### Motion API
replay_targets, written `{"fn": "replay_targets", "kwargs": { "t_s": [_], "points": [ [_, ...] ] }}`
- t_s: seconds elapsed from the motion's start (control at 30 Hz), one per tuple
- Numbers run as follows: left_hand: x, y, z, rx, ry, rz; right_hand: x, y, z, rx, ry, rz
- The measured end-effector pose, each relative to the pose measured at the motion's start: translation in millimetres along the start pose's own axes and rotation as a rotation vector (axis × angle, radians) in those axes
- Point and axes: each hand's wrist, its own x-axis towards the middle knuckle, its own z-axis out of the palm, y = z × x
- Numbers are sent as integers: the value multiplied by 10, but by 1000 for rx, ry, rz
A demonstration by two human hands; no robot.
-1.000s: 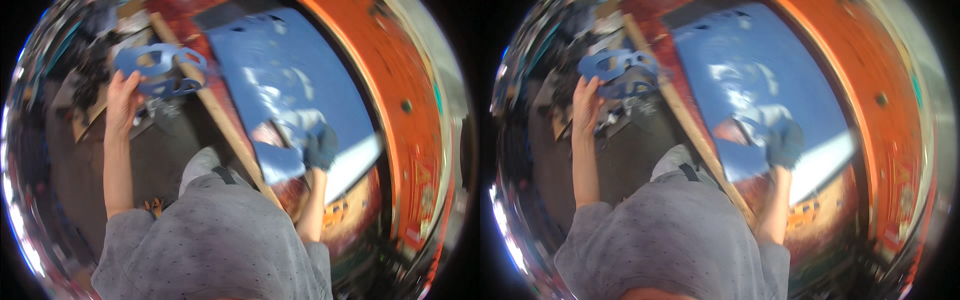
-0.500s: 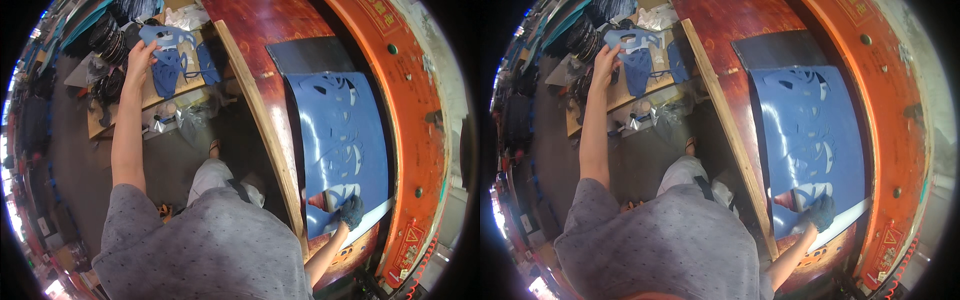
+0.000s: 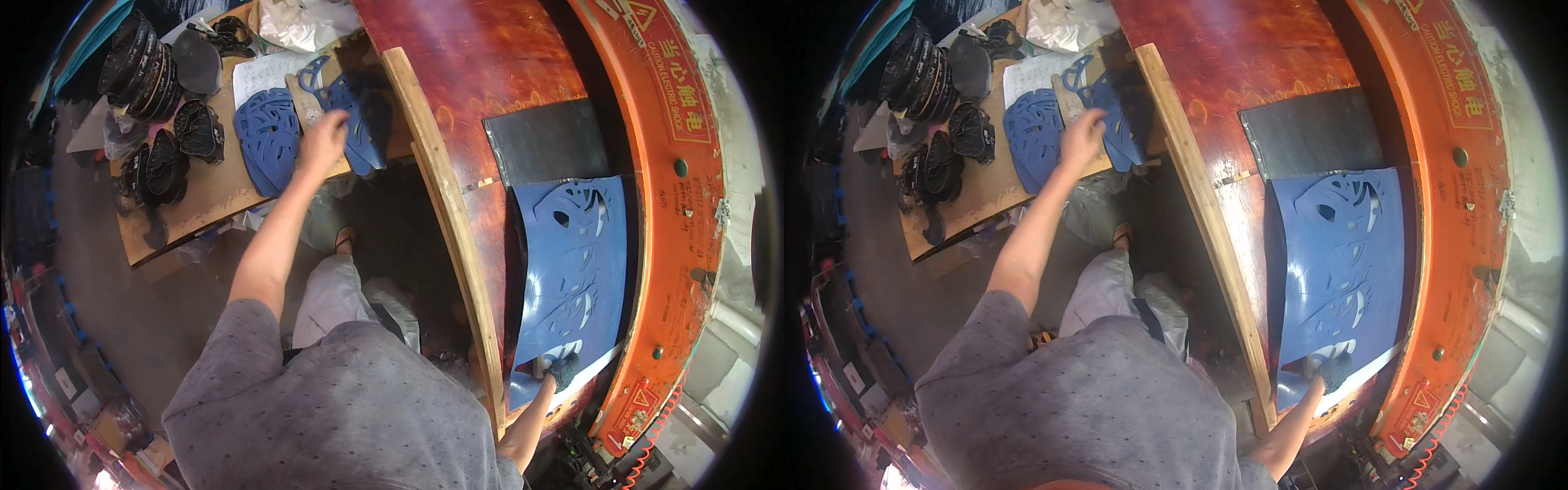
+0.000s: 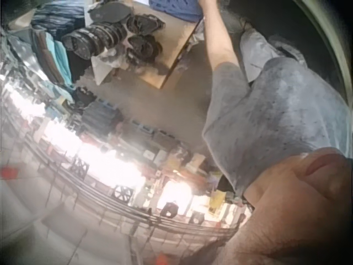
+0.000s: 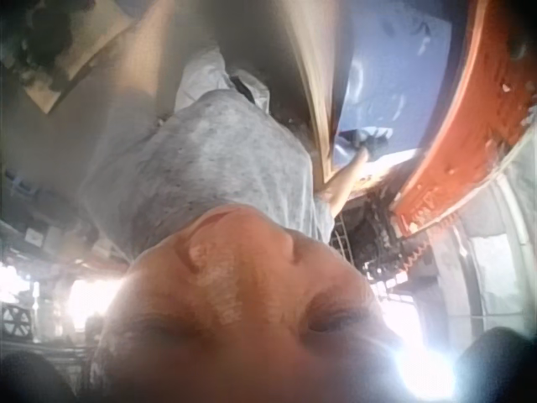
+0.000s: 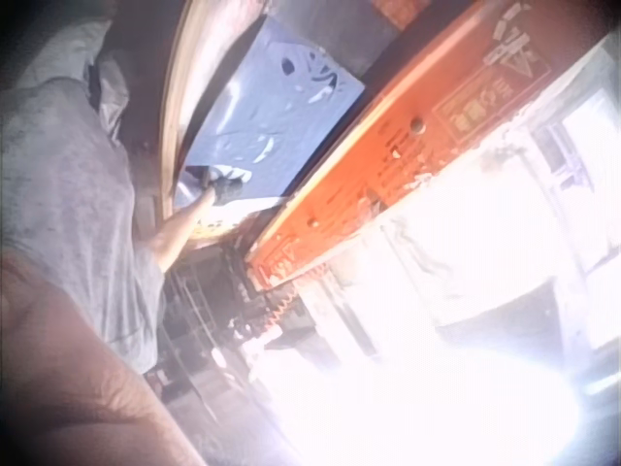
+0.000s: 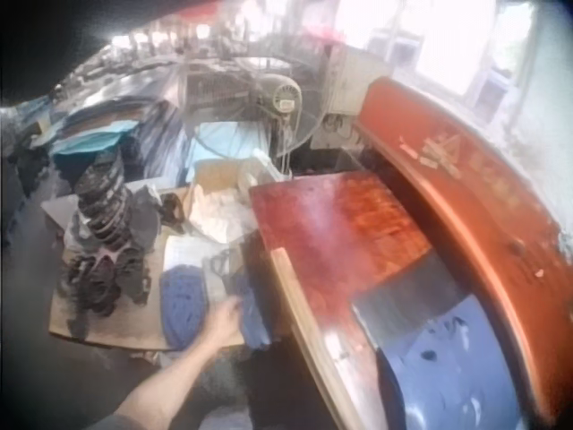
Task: The person places a blue sheet onto a heated press, closes the press, and uses a yellow squeegee to smooth the sheet. They then remove the sheet, peel away cut-out shapes, and repeat the pressing and peeling cycle several times.
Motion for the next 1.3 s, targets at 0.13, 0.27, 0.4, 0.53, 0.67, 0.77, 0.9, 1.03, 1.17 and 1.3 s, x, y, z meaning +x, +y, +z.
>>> {"fn": "replay_targets", "kwargs": {
  "t_s": [0.13, 0.27, 0.4, 0.53, 0.67, 0.77, 0.9, 1.03, 1.17, 1.3],
  "points": [
    [-442, -157, 342, 314, -17, 309, 27, 43, 54, 94, -27, 133],
    [-464, -167, 343, 177, -34, 320, -12, -1, 32, 22, -10, 79],
    [-432, -75, 259, 198, 0, 384, -50, -105, -43, 59, -10, 140],
    [-248, 74, 124, 227, 78, 382, -54, -144, -56, 95, -23, 193],
    [157, 310, -115, 136, 279, 425, -30, -45, 68, 74, 32, 107],
    [346, 475, -200, 74, 339, 507, -7, 44, 182, 64, 48, 101],
    [43, 433, -63, 81, 227, 522, -2, 55, 191, 134, 60, 121],
    [-538, 95, 216, 215, 109, 384, -23, -29, 90, 86, 28, 138],
    [-653, -107, 319, 255, -22, 262, -45, -69, 59, 125, 42, 166],
    [-232, -42, 236, 163, 135, 196, -69, -73, 62, 103, 53, 122]
  ]
}}
